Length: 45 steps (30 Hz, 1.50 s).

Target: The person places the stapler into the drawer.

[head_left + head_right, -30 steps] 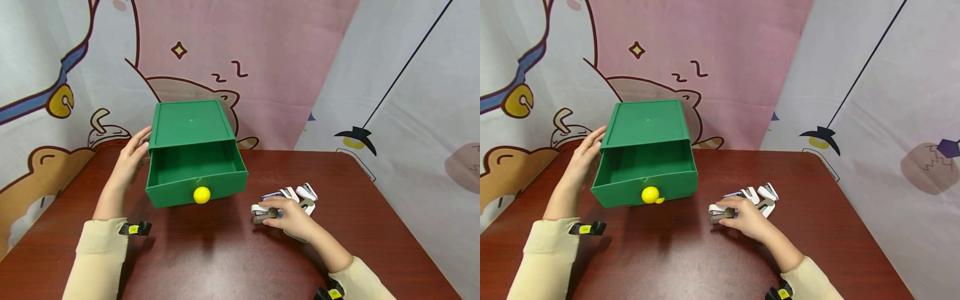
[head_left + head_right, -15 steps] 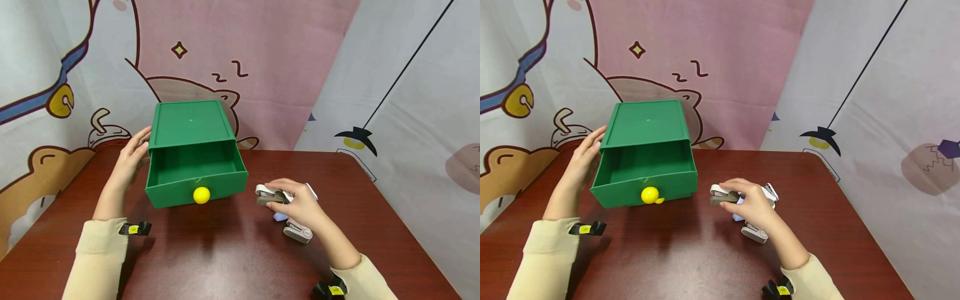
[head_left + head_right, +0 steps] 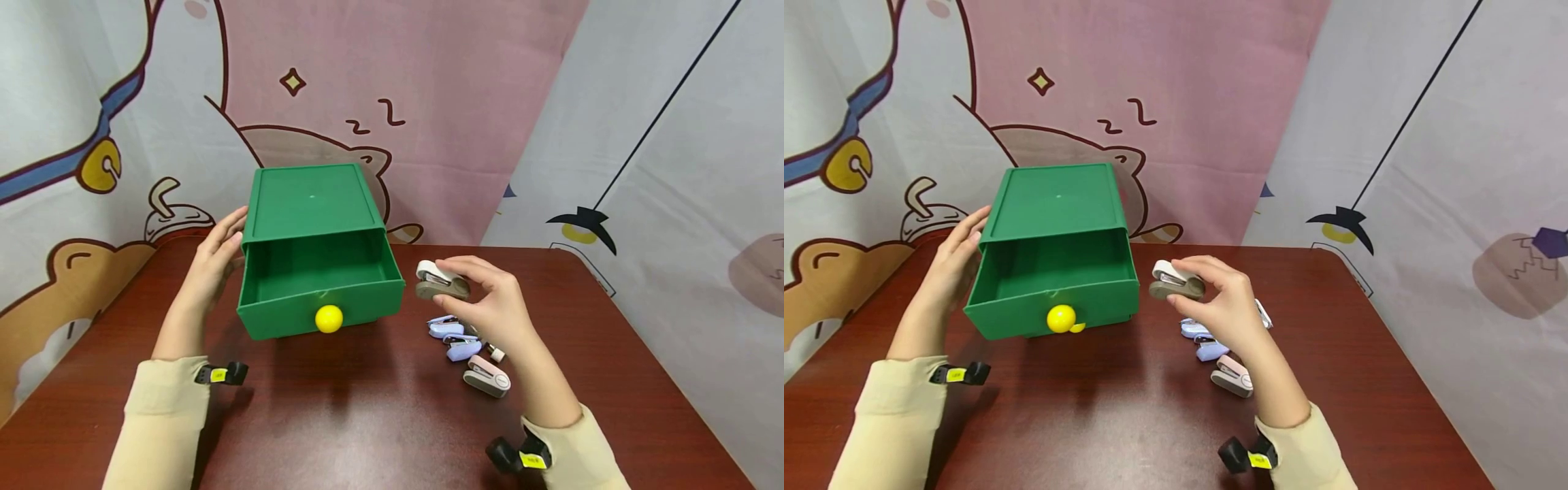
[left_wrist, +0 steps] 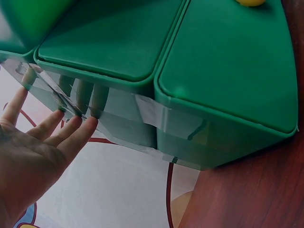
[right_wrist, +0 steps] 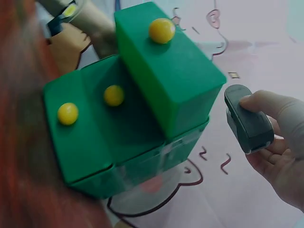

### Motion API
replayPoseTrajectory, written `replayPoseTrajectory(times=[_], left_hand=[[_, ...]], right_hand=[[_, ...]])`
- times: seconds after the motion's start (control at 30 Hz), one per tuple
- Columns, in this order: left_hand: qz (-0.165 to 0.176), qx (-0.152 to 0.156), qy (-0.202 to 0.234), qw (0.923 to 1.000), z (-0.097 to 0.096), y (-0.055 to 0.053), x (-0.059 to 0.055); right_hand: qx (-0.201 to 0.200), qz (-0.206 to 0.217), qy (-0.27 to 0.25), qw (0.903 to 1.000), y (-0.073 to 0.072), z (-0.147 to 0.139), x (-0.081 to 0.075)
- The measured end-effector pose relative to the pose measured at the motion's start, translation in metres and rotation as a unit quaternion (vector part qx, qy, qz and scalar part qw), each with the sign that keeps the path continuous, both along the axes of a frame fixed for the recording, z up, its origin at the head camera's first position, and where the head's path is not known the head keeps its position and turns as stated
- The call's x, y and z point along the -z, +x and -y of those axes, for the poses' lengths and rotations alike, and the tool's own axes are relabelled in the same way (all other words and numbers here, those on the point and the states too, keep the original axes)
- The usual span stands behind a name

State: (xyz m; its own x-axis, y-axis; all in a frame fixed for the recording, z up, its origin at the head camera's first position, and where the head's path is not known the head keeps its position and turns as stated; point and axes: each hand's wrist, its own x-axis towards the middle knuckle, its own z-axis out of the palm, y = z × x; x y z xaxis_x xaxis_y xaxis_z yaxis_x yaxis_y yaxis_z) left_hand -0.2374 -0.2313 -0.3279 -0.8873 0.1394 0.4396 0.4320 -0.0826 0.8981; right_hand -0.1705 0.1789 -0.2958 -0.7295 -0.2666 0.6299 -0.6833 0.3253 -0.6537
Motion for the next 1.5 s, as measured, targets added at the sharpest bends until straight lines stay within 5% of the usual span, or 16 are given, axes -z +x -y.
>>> replayPoseTrajectory(times=[0.27,0.57,0.9,1.3,1.5], left_hand=[[0.000,-0.001,0.006,1.0000,-0.001,-0.001,-0.002],[0.000,-0.001,0.005,1.0000,0.000,-0.002,-0.001],[0.000,-0.002,0.006,1.0000,0.001,0.000,-0.001],[-0.003,0.003,0.012,0.9999,0.000,-0.001,0.001],[-0.003,0.004,0.010,0.9999,0.000,0.000,0.000]], right_hand=[[-0.006,-0.019,-0.057,0.9982,-0.002,0.018,-0.018],[-0.049,-0.019,-0.062,0.9967,-0.015,0.048,-0.039],[-0.086,0.039,0.008,0.9955,-0.037,0.071,-0.050],[-0.126,0.127,0.079,0.9807,-0.053,0.085,-0.048],[-0.133,0.117,0.154,0.9721,-0.057,0.086,-0.051]])
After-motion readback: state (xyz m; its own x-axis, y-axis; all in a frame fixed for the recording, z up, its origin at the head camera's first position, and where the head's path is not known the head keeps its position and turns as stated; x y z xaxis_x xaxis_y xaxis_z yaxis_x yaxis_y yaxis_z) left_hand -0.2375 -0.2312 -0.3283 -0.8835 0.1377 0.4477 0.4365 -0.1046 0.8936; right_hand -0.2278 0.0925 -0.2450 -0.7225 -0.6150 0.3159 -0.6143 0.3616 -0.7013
